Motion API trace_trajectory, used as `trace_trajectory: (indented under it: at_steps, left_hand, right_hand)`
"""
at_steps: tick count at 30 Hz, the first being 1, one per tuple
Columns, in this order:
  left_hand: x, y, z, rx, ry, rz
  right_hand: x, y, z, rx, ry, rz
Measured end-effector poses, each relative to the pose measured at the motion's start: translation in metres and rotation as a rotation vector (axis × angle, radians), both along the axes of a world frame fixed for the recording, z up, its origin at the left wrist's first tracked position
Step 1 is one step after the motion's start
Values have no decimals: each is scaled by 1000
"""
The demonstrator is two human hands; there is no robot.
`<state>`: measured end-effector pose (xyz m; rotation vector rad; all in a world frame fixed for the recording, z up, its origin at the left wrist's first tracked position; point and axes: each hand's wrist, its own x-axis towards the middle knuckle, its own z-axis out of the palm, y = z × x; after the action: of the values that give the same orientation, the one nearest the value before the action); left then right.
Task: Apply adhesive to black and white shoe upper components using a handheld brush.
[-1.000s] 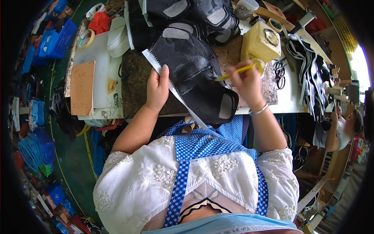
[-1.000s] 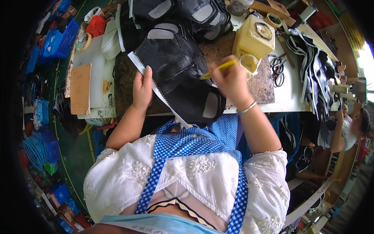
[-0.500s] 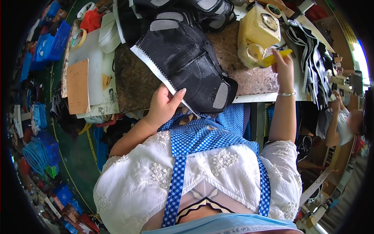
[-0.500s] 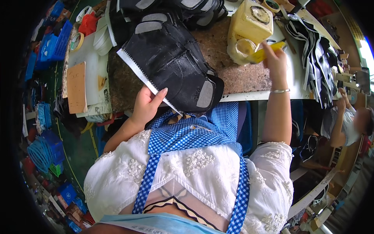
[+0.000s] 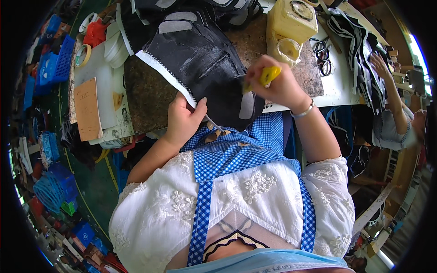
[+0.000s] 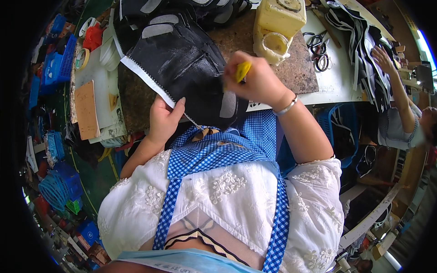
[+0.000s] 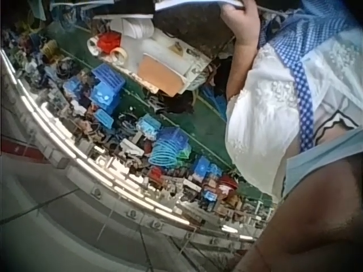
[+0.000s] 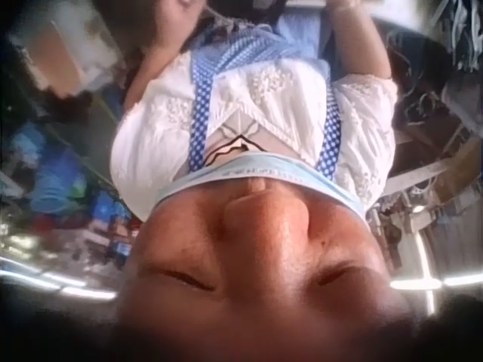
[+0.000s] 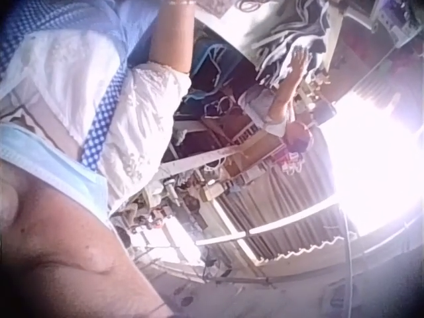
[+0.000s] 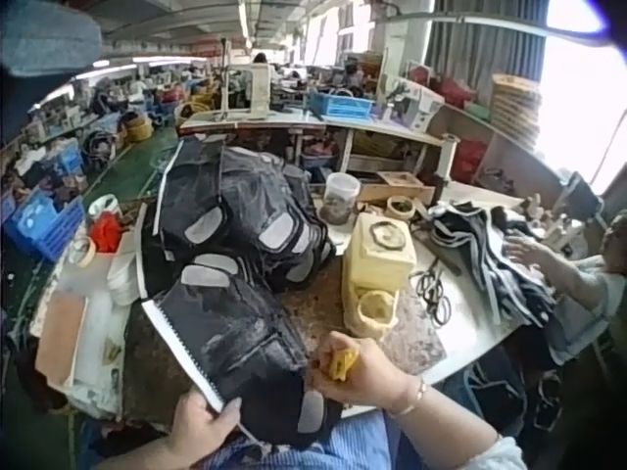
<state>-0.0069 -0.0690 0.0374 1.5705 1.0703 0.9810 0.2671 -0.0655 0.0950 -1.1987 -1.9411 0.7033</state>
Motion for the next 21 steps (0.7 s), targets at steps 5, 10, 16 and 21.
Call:
trace_trajectory:
  at_steps: [5,10,16,21]
  left_hand:
    - [-1,-1,-5,-61,-85,1]
    - [-2,-3,-7,-117,-179,-32]
    - [-3,0,2,-141,-129,-50]
    - [-7,5,11,-296,-194,-71]
  right_hand:
    - [-10,-44,-23,74,309,-334]
    - [-29,-85,-29,-480,78,-438]
    - [-41,-25,-26,-142,386,-525]
    - [-42,1,6,169,141,13]
